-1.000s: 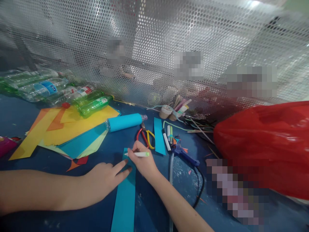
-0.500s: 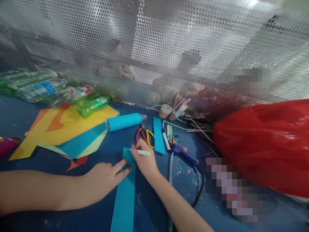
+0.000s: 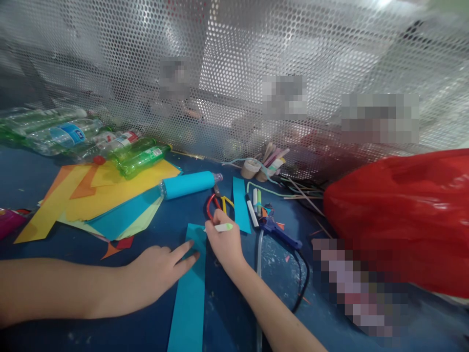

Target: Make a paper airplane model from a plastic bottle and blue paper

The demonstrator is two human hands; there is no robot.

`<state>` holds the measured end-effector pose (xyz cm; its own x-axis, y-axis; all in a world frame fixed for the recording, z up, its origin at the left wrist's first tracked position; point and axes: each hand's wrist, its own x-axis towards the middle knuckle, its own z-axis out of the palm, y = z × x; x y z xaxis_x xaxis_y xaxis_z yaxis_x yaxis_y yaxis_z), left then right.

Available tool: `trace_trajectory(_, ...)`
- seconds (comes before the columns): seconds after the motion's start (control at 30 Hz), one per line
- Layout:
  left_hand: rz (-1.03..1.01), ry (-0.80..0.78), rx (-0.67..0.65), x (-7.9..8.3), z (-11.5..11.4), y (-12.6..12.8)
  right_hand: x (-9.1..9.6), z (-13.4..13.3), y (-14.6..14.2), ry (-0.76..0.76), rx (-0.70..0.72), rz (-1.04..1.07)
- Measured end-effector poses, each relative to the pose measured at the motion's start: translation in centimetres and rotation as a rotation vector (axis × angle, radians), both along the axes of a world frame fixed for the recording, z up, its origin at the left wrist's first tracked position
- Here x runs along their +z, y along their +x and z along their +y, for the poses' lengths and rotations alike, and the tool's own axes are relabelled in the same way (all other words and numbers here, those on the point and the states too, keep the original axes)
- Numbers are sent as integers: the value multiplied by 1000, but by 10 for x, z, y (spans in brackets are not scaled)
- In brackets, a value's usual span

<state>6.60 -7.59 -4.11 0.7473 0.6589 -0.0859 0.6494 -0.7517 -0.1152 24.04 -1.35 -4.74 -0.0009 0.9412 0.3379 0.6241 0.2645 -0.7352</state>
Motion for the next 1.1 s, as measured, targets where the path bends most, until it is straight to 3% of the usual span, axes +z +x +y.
trace_trajectory(0.7, -4, -9, -7, -1, 1, 0, -3, 1, 3, -42, 52, 55)
trace_trajectory(0.9, -7, 21, -6, -4, 0, -1, -1, 3, 6, 49, -68, 327)
trace_trajectory(1.1, -9, -22, -26, -4, 1, -1, 1, 2, 1, -155, 14, 544)
